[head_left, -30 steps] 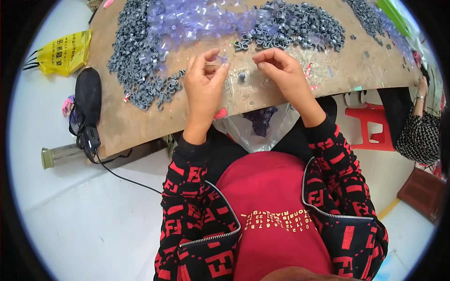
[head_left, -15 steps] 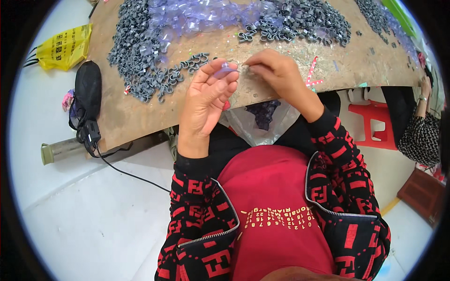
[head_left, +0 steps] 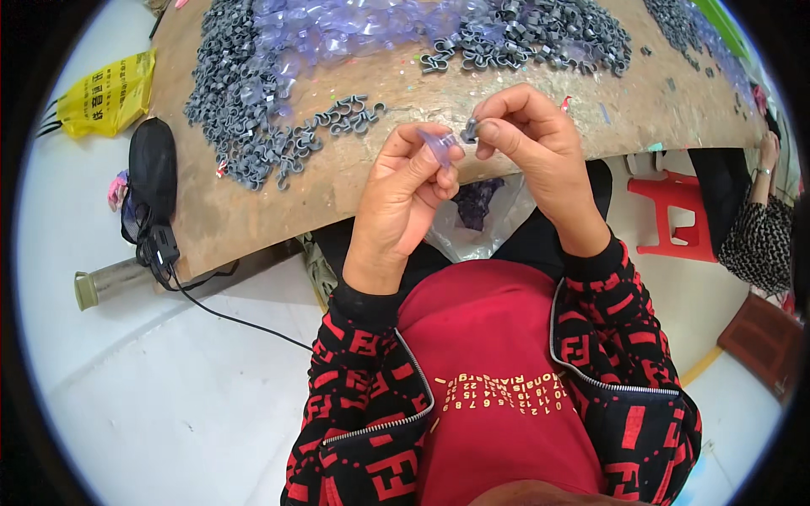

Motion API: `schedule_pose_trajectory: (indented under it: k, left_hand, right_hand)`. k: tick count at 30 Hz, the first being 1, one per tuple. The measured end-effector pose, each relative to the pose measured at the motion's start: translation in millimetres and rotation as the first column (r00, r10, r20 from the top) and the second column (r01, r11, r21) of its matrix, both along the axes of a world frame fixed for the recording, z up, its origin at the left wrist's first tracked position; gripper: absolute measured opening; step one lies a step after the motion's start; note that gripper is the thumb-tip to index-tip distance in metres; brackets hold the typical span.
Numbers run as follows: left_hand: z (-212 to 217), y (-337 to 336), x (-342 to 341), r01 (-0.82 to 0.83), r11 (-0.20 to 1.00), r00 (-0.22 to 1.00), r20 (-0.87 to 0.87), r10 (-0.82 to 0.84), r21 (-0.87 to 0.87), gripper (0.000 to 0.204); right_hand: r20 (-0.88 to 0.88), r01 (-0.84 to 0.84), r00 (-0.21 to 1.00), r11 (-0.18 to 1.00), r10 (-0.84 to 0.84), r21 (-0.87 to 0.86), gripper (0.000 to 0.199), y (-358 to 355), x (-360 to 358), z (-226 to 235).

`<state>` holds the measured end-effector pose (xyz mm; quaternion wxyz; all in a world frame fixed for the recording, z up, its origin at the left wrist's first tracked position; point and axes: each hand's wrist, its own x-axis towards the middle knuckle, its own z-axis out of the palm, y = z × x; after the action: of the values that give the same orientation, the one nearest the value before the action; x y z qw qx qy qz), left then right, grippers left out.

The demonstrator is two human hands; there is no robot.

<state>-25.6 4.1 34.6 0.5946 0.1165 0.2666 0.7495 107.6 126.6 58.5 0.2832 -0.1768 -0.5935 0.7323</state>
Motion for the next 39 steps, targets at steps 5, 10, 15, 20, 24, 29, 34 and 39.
schedule_pose_trajectory:
  k: [5, 10, 15, 20, 24, 29, 34, 39]
  left_hand:
    - [-6.8, 3.9, 3.7, -0.009, 1.000, 0.997, 0.075, 0.010, -0.014, 0.018]
    - [-7.7, 4.4, 6.5, -0.006, 1.000, 0.994, 0.105, 0.007, -0.010, 0.018]
    - [-8.5, 4.7, 10.4, 0.004, 1.000, 0.997, 0.075, -0.003, -0.022, 0.015]
    - [-1.8, 6.4, 15.6, -0.007, 0.992, 1.000, -0.024, 0.005, -0.122, 0.011]
    - [-3.0, 4.8, 13.8, 0.016, 0.994, 0.997, -0.076, -0.024, -0.110, 0.009]
    - [-6.4, 3.2, 13.6, 0.024, 0.992, 0.997, -0.065, -0.032, -0.122, 0.008]
    - [-8.6, 2.0, 12.5, 0.043, 0.992, 0.992, -0.109, -0.056, -0.119, 0.010]
    - [7.4, 2.2, 12.3, -0.004, 0.983, 0.896, -0.438, -0.078, -0.183, 0.013]
  right_hand:
    - [0.018, 0.023, 1.000, 0.997, -0.024, 0.078, 0.018, -1.8, 0.9, -8.0]
    - [0.030, 0.061, 0.998, 0.995, -0.063, 0.081, 0.019, -0.9, 2.4, -4.6]
    - [0.163, -0.001, 0.986, 0.990, -0.023, 0.143, 0.018, -0.5, 3.7, -1.8]
    - [0.139, 0.083, 0.979, 0.916, -0.148, 0.392, 0.017, -1.4, 3.7, -12.0]
    - [0.058, 0.103, 0.982, 0.774, -0.177, 0.624, 0.017, 2.3, 4.6, -12.2]
    - [0.074, 0.038, 0.976, 0.492, -0.205, 0.870, 0.022, 3.9, 10.9, -4.8]
    - [0.106, 0.006, 0.986, 0.666, -0.129, 0.746, 0.024, 6.1, 14.2, -8.4]
    - [0.141, -0.046, 0.983, 0.592, -0.116, 0.805, 0.024, 9.2, 15.2, 1.1]
